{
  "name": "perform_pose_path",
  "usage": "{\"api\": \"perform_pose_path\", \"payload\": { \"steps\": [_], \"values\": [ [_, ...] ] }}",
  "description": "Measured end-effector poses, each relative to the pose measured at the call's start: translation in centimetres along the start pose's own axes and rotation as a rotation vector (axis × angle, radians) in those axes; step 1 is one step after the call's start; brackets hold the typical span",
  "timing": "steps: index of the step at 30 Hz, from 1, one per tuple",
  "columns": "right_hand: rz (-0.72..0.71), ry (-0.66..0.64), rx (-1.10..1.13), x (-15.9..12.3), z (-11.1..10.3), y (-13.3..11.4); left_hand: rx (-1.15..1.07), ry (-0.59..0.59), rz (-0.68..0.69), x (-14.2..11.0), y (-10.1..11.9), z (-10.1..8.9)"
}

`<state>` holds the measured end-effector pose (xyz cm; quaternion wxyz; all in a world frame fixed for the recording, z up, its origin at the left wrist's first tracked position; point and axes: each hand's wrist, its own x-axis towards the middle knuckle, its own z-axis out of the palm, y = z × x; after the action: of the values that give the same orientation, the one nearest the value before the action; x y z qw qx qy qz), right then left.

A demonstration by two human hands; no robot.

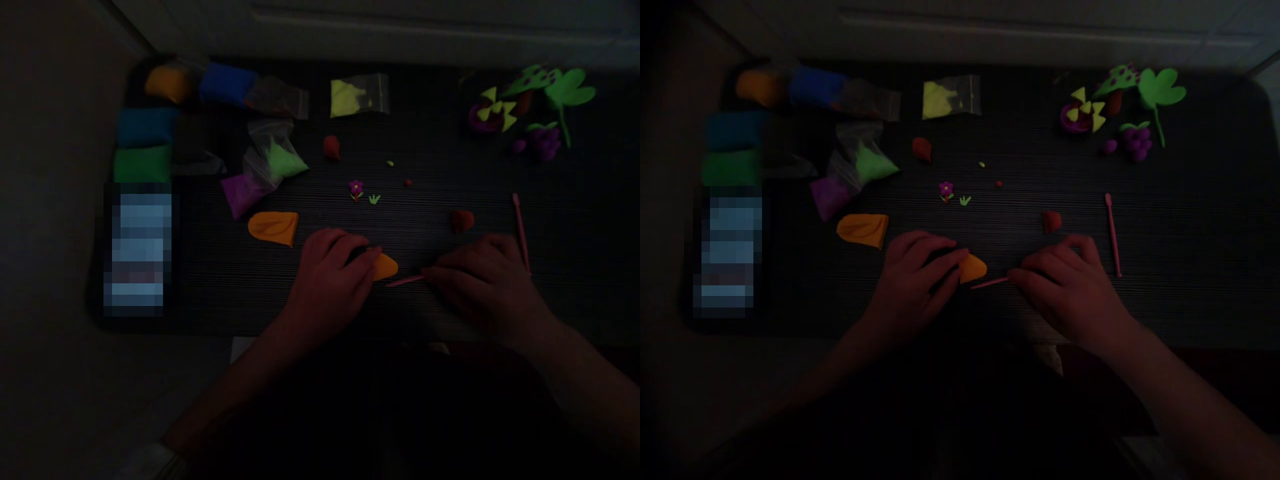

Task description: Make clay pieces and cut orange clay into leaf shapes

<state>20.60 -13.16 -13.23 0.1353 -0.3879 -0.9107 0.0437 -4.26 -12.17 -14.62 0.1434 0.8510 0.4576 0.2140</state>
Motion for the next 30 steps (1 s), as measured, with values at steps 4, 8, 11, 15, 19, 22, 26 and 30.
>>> {"api": "perform_pose_path", "payload": {
  "steps": [4, 8, 11, 15, 19, 22, 26, 30],
  "values": [
    [-0.025, -0.05, -0.004, 0.3, 0.1, -0.3, 0.007, -0.024, 0.033, -0.1, -0.2, 0.1],
    [-0.037, -0.046, -0.057, 0.5, 0.2, -0.3, -0.012, -0.068, 0.046, -0.2, -0.3, 0.0],
    [-0.044, -0.04, -0.081, 1.0, 0.3, 0.0, -0.018, -0.086, 0.048, -0.1, -0.3, 0.0],
    [-0.052, -0.042, -0.119, 1.7, 0.3, 0.2, -0.021, -0.111, 0.031, 0.0, -0.2, -0.2],
    [-0.063, -0.029, -0.118, 1.4, 0.1, -0.1, -0.017, -0.106, 0.034, 0.0, -0.2, -0.2],
    [-0.078, -0.054, -0.09, 0.9, -0.1, -0.3, -0.016, -0.1, 0.04, 0.0, -0.2, -0.1],
    [-0.063, -0.056, -0.115, 1.1, 0.0, -0.2, -0.01, -0.104, 0.04, 0.0, -0.2, -0.1],
    [-0.057, -0.03, -0.144, 1.7, 0.3, 0.1, -0.009, -0.108, 0.046, -0.1, -0.3, -0.1]
  ]
}}
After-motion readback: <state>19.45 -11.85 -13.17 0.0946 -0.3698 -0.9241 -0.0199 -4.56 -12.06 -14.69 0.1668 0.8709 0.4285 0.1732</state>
